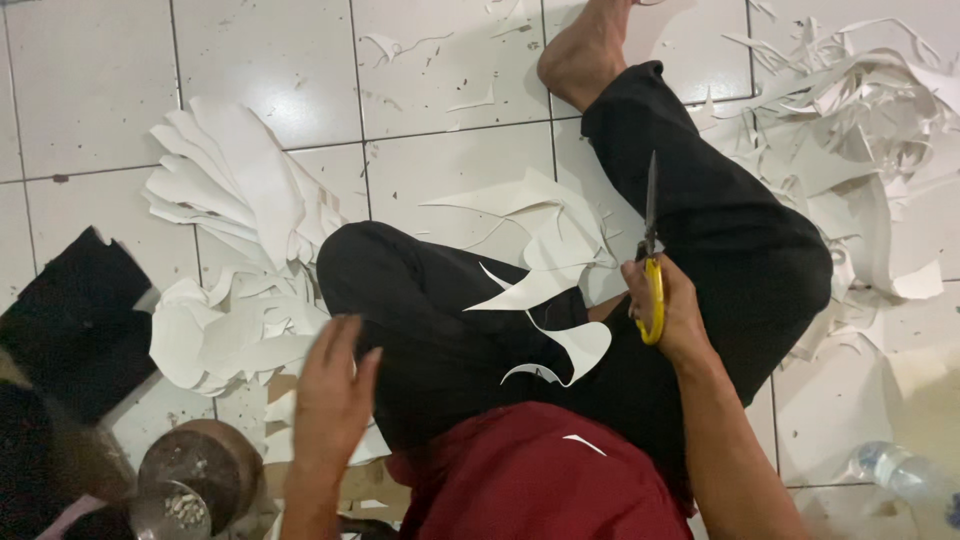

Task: The person sits on the floor and uses yellow-handled scissors to cut white paper into curved shapes. They repeatedly pick up sheets, cut them, and place the finished pieces on a pile to their left. At the end, they sweep some of the cut pieces aside with their hand.

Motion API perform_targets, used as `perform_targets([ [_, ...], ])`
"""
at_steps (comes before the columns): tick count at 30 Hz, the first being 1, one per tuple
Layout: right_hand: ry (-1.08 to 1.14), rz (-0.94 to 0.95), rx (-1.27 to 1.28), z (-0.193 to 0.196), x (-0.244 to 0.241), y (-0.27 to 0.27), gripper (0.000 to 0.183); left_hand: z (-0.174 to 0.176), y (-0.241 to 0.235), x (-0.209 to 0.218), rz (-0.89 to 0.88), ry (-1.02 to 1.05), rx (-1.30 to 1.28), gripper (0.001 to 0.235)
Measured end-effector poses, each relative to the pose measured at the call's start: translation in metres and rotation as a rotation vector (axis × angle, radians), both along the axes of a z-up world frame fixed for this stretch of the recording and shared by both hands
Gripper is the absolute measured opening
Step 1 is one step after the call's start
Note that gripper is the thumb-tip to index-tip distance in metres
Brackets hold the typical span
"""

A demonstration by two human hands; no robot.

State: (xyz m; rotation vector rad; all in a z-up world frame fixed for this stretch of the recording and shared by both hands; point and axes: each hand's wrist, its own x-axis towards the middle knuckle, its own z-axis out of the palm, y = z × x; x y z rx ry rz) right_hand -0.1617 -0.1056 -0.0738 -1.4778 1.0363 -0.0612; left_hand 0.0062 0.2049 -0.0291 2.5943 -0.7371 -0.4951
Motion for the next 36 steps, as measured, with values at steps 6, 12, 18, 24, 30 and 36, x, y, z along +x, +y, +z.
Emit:
perform_targets([
  [6,-0.131,-0.004,-0.134,-0.028,-0.012,-0.007,0.032,-0.084,-0.119,-0.035,-0.581,-0.038,-0.361,0.038],
  [12,-0.122,-0.034,-0.083,-0.025,-0.011,-0.006,0.03,-0.18,-0.175,-0.027,-0.722,0.101,0.118,0.038],
  [18,-0.142,-0.07,-0.101,-0.019,-0.008,-0.004,0.024,-0.145,-0.191,-0.001,-0.676,0.138,0.039,0.024],
  [24,-0.164,-0.162,-0.19,-0.024,-0.005,0.001,0.018,0.023,-0.199,0.023,-0.601,0.238,-0.533,0.023],
  [30,-0.47,-0.242,-0.074,-0.031,-0.009,-0.014,0.028,0.065,-0.167,0.013,-0.47,0.807,-0.957,0.019],
  [36,-0.312,0.083,-0.262,0.02,-0.013,0.001,0.037,0.006,-0.166,0.009,-0.19,0.721,-0.964,0.021],
])
